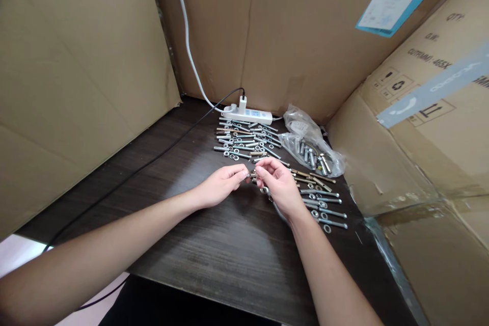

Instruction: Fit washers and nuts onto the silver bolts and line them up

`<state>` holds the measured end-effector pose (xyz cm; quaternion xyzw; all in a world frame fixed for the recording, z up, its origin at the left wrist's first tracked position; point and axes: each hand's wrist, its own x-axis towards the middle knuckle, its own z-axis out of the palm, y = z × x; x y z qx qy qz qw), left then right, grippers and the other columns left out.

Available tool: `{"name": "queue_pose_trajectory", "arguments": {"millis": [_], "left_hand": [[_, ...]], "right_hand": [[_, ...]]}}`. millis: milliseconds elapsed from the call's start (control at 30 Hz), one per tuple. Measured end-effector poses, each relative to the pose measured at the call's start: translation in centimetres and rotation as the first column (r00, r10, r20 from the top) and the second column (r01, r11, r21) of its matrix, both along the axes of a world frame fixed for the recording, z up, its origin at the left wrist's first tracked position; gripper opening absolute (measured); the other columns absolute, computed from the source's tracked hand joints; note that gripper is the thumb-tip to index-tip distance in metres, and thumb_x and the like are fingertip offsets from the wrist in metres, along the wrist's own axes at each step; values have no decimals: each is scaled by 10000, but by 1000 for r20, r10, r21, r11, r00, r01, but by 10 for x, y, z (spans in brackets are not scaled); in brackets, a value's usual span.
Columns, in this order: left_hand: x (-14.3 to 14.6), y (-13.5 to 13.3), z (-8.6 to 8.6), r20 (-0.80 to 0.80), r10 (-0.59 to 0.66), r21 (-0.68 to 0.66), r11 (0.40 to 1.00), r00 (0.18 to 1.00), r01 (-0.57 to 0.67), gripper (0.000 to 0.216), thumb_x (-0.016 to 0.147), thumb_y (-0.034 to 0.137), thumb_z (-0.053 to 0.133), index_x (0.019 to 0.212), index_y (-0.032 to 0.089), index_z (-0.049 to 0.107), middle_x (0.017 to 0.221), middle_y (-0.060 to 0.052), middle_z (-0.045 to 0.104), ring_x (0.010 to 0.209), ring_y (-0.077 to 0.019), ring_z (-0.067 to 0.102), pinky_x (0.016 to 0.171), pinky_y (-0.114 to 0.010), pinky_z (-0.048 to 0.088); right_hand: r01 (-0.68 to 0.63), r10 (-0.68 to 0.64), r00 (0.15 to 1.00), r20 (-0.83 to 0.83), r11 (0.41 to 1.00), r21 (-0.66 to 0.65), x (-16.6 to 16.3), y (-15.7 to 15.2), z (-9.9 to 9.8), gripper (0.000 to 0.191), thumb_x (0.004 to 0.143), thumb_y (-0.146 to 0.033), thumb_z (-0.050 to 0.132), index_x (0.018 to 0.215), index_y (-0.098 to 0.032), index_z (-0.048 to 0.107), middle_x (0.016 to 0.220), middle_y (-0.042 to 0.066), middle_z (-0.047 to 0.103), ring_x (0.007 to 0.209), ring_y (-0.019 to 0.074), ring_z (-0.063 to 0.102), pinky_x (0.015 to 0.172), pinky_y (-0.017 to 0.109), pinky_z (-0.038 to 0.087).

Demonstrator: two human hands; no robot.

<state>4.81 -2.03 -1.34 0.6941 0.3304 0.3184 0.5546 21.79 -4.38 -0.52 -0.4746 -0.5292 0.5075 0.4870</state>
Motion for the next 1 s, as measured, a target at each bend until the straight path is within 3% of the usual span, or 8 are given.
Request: {"name": "queue_pose_trajectory", "arguments": {"millis": [333,600,833,1000], "left_hand": [[0,-1,-2,-71,-18,-16,1000,997,17,251,873,324,415,716,150,506,665,17,470,629,-114,408,602,-223,352],[3,-3,0,43,-33,-92,995,999,37,230,856,306,430,763,129,542,701,2,491,614,-104,383,595,-225,347],[2,-1,-1,64,17,-185,983,998,-5,250,858,355,427,695,166,451,555,57,326,504,-82,270,495,-214,259],[1,1,0,83,52,-221,975,995,-33,200,876,337,406,777,173,464,537,69,302,479,-76,250,478,-204,242]], "right_hand": [[-27,-86,923,375,958,284,-8,-8,-7,120,885,-333,542,924,-221,561,802,17,587,671,153,557,620,283,445],[-94,-35,903,428,957,276,-11,-9,-1,123,900,-335,504,901,-228,565,741,18,606,666,177,582,650,301,447],[-76,-82,882,464,948,311,-10,-10,-3,139,907,-344,495,907,-225,566,780,29,604,697,179,570,669,303,440],[-81,-117,852,510,933,350,-8,-8,-1,171,896,-333,502,974,-218,601,883,46,632,721,177,564,663,297,435]]}}
